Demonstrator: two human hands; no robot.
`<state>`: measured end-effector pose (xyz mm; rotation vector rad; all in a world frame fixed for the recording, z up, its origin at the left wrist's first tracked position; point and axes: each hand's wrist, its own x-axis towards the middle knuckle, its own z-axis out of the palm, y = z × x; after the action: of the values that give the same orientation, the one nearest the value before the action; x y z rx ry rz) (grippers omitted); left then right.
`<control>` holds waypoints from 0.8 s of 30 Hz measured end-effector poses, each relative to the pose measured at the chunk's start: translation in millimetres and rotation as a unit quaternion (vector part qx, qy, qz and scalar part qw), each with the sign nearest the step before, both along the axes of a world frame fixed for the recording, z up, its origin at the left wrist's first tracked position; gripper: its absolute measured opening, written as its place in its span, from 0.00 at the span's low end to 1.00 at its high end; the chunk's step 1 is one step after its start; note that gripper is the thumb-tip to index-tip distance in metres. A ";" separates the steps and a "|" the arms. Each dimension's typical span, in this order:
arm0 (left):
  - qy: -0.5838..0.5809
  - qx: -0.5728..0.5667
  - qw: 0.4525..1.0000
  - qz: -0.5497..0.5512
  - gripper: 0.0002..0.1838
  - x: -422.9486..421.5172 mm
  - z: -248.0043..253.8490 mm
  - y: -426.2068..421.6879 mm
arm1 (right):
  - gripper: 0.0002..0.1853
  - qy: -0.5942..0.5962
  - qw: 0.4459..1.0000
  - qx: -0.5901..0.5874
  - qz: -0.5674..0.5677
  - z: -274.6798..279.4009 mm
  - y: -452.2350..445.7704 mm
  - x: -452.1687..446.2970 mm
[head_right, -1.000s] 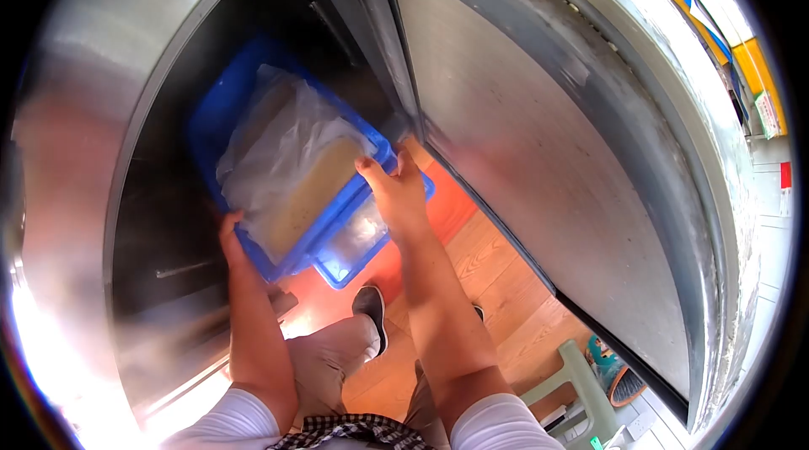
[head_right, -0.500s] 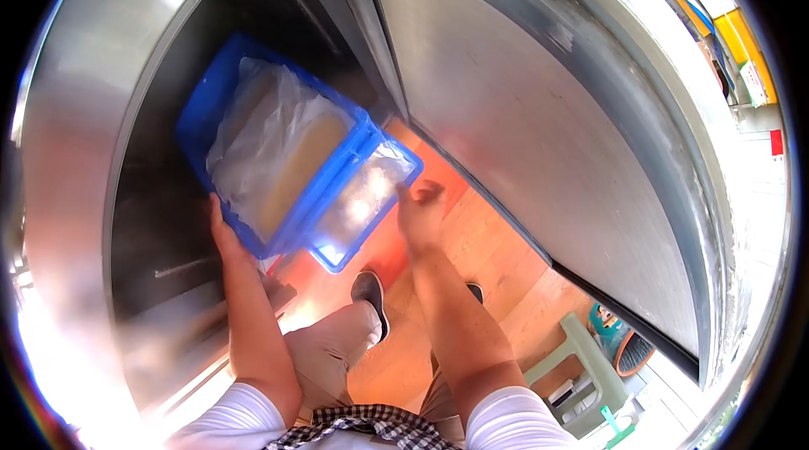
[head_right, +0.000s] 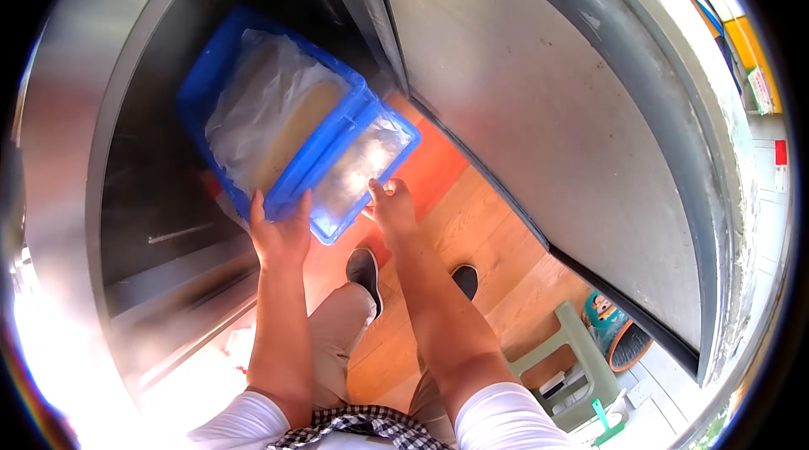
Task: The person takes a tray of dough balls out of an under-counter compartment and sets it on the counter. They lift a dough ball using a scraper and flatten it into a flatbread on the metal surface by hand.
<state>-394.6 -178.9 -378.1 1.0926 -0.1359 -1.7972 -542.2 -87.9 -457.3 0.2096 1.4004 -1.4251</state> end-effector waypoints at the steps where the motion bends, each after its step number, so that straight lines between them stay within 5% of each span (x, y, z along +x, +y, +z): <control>1: -0.002 0.011 1.000 0.015 0.28 -2.2 -3.0 -2.2 | 0.18 -0.001 1.000 -0.009 0.000 -2.9 5.2 0.5; 6: -0.001 0.064 0.995 0.080 0.26 4.4 -11.4 -55.2 | 0.15 0.020 1.000 -0.016 -0.013 -15.2 9.1 6.7; 10: 0.001 -0.047 0.996 0.073 0.29 15.9 -27.2 -113.0 | 0.11 0.054 0.996 0.060 0.024 16.7 7.9 1.3; 12: -0.002 -0.059 0.996 0.061 0.37 16.4 -30.1 -126.2 | 0.10 0.023 0.997 0.047 -0.057 32.0 9.6 5.6; 17: 0.090 -0.044 0.995 -0.010 0.45 24.1 -35.5 -121.1 | 0.12 0.023 0.990 0.096 -0.097 37.4 51.2 4.0; 24: 0.113 -0.062 0.991 0.045 0.46 13.8 -41.9 -123.6 | 0.16 0.054 0.980 0.131 -0.136 51.4 78.9 16.8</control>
<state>-380.8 -302.5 -420.0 0.7902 -0.0587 -1.7917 -525.4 -9.0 -405.8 0.5174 1.6989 -1.4864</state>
